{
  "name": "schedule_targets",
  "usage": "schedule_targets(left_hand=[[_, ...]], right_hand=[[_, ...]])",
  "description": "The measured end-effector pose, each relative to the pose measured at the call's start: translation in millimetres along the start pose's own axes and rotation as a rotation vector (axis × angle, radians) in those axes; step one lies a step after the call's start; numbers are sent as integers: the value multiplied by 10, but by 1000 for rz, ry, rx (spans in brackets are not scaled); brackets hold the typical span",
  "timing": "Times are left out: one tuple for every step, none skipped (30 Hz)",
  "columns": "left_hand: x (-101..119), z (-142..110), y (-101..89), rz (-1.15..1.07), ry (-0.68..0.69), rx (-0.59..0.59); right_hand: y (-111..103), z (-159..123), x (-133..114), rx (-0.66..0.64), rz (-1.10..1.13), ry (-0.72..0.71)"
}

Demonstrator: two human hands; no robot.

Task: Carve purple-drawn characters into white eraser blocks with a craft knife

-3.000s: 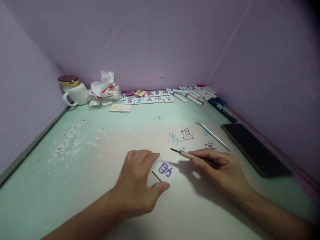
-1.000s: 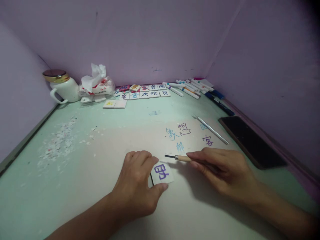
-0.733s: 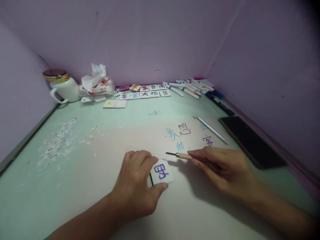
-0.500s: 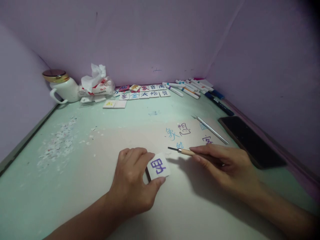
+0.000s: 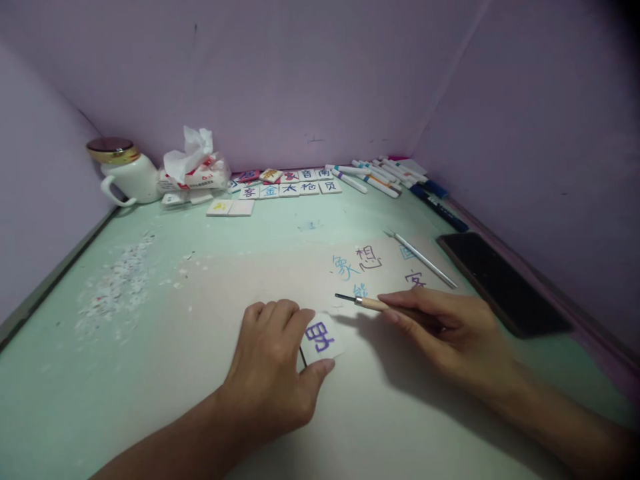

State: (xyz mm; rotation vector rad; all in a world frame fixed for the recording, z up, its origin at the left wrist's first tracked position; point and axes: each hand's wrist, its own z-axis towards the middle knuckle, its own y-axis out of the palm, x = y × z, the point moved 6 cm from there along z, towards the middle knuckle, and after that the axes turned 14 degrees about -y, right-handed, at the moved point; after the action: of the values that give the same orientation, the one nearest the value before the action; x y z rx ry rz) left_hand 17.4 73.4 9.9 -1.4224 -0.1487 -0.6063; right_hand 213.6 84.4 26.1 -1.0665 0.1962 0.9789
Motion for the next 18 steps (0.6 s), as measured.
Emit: schedule_targets(left_hand=[[0,3,2,-3,3,-2],[-1,6,5,-6,2,-4],[-2,9,7,-10,2,-5],[-1,11,7,-14,1,-5],[1,13,8,-18,2,-6],[3,13,8,-20,2,-6],[5,13,6,-21,1,-4],[7,12,4,-22,2,-3],[9,10,4,-21,3,-6],[10,8,3,-21,3,-7],[10,5,1,-22,1,-8],[9,3,-1,-23,-1,-8],[7,1,-4,-24,-1,-8],[6,-1,-6,-26,-1,-6],[5,-2,-8,-28,1,-4],[5,-2,-9,-31,6,-1],[5,-1,-10,-33,10,2],[5,1,-9,-35,13,5]], right_hand=[[3,-1,0,-3,1,-1],[9,-2,2,-10,0,-2],[14,-3,2,-13,-1,-5],[20,-5,3,-18,-3,-8],[25,-7,5,-19,-5,-10],[30,-10,8,-21,-5,-9],[35,-14,11,-22,-4,-9],[39,-17,14,-23,-3,-6],[43,-20,17,-25,-2,-4],[47,-22,17,-28,-1,-4],[48,-23,16,-30,0,-7],[50,-22,13,-32,0,-11],[50,-21,9,-34,0,-14],[49,-19,7,-34,-1,-17],[48,-17,3,-33,-2,-20],[48,-15,2,-35,-5,-22],[48,-12,-2,-35,-8,-27],[47,-11,-4,-34,-10,-32]])
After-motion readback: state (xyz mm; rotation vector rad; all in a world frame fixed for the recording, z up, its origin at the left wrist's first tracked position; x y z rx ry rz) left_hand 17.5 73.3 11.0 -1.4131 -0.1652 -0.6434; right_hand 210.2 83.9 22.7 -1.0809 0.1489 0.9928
